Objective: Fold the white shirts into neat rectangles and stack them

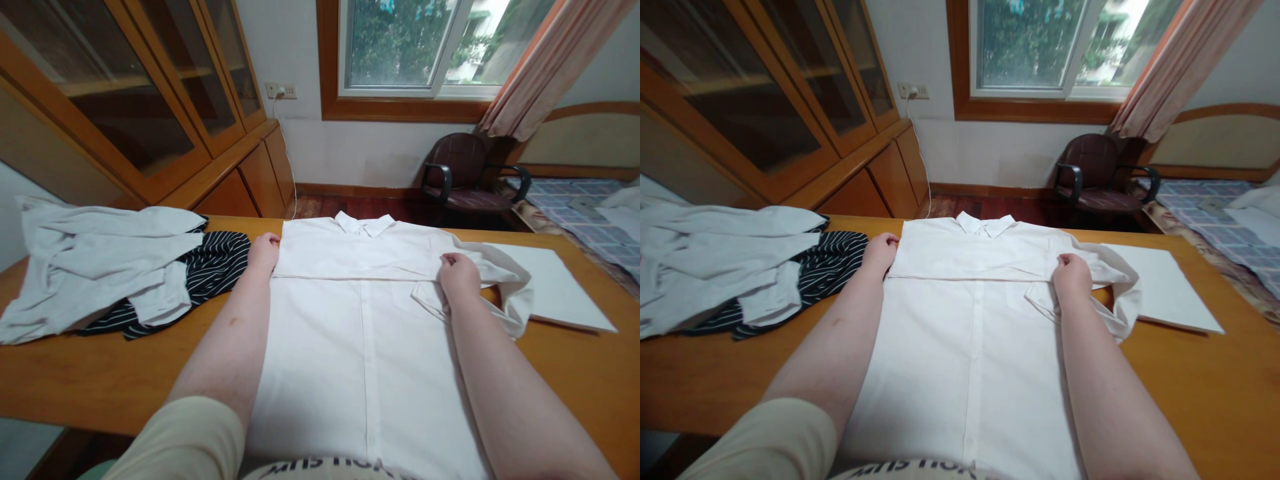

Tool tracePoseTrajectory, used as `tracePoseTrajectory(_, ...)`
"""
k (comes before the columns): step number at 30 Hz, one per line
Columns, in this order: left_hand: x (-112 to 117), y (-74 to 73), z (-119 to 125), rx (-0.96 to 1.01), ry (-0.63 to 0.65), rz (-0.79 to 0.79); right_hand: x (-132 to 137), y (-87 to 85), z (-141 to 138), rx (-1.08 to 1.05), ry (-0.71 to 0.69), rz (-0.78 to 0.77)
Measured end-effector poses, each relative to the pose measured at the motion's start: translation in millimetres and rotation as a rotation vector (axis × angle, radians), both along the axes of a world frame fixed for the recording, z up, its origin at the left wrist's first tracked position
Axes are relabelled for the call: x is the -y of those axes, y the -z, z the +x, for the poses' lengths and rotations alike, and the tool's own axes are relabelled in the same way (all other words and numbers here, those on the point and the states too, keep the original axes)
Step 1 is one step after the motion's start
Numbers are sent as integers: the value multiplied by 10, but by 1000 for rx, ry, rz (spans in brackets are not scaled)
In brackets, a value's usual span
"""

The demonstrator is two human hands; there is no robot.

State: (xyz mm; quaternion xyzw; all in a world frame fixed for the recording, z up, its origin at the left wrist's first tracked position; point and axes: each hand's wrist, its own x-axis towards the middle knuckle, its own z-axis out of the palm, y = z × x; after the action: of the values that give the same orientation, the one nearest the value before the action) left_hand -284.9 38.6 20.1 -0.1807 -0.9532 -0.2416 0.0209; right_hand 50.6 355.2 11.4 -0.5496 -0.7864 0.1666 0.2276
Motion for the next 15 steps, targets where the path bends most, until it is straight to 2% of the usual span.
tracePoseTrajectory(2,-22,-49,51,-107,-3,6,4,4,2,-17,-14,27)
tracePoseTrajectory(4,-84,-98,145,-214,63,19,14,-3,6,-42,-39,92)
tracePoseTrajectory(7,-238,-119,341,-226,314,-35,22,-24,9,-27,-71,160)
tracePoseTrajectory(10,-377,-47,486,-87,496,-216,43,-52,2,109,-43,136)
tracePoseTrajectory(13,-418,67,482,-22,481,-341,110,-78,-25,157,-43,275)
tracePoseTrajectory(15,-404,128,414,-20,428,-354,174,-79,-58,141,-194,346)
